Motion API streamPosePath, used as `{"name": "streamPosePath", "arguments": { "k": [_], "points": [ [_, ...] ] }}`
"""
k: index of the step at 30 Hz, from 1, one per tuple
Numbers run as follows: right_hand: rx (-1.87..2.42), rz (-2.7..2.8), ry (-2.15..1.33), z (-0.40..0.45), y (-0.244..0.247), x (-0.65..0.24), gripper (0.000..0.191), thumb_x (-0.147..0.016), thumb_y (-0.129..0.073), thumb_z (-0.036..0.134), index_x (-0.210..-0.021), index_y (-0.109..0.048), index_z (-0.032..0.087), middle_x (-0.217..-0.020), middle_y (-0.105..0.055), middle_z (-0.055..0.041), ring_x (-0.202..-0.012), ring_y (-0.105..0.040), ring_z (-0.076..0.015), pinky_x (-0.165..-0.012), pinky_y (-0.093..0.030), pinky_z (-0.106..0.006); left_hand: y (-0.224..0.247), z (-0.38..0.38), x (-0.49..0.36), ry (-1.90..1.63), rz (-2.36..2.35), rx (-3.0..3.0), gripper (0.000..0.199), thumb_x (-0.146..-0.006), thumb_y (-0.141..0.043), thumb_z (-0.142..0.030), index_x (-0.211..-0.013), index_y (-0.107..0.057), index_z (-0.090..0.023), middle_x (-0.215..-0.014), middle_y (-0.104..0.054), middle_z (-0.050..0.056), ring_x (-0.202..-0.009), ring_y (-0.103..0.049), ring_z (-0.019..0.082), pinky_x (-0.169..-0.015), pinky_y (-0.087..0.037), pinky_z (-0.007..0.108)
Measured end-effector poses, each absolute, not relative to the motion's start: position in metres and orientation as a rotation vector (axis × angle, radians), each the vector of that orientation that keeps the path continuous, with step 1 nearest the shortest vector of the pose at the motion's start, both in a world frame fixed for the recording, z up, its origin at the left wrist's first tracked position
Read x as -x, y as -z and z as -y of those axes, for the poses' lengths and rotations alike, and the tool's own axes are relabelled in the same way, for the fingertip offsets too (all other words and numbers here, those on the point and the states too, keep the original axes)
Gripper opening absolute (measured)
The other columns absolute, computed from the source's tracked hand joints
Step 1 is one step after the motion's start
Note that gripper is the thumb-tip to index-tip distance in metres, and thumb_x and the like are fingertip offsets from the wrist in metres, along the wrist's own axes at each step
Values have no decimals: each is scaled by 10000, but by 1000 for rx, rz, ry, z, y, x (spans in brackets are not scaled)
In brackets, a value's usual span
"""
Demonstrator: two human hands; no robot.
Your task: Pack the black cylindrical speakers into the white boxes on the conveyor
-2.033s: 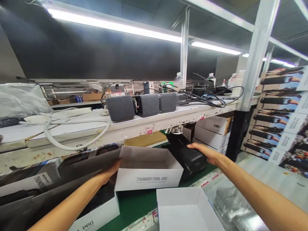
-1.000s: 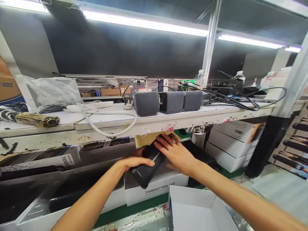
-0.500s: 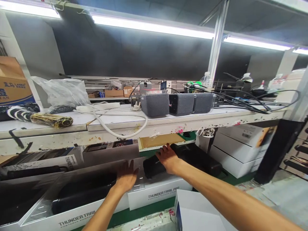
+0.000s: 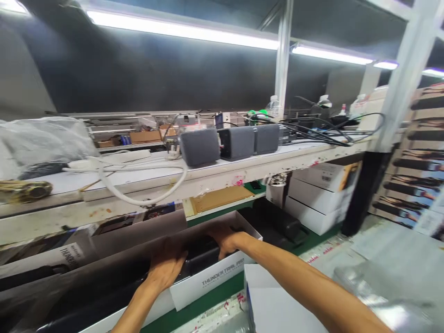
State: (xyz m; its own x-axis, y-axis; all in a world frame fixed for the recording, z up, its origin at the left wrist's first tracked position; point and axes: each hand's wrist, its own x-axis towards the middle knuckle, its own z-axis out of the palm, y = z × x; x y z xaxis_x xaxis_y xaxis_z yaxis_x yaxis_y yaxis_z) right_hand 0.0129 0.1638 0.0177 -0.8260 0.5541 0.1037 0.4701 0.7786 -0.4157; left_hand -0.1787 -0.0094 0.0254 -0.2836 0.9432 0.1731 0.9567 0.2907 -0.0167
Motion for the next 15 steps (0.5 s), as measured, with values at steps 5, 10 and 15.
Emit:
{"name": "streamPosePath", "arguments": {
  "k": [5,10,15],
  "points": [
    [577,2856,-485,-150,-40,-15,775,-618,-924,350,-1345,-658,312,-1450,-587,-9,-1369,-486,-341,-1099,-413,-352,-36,3,179,31,2317,1805,450,-991,-418,-340,-1395,-565,-207,-1391,-582,152,-1308,-494,396,-1083,-384,544],
    [869,2761,-261,-130,-101,-68,627,-990,-600,543,-1502,-504,195,-1469,-571,-91,-1304,-562,-257,-1042,-452,-274,-39,2,179,-86,2285,1734,446,-1003,-380,-381,-1369,-595,-246,-1359,-596,169,-1251,-550,399,-980,-460,530],
    [1338,2632,48,-134,-152,-181,357,-1068,-438,358,-1251,-684,175,-1246,-700,-133,-1190,-640,-285,-988,-475,-340,-47,-2,165,-82,2264,1718,528,-995,-354,-409,-1432,-545,-182,-1563,-423,176,-1469,-355,379,-1146,-348,582]
  ]
}}
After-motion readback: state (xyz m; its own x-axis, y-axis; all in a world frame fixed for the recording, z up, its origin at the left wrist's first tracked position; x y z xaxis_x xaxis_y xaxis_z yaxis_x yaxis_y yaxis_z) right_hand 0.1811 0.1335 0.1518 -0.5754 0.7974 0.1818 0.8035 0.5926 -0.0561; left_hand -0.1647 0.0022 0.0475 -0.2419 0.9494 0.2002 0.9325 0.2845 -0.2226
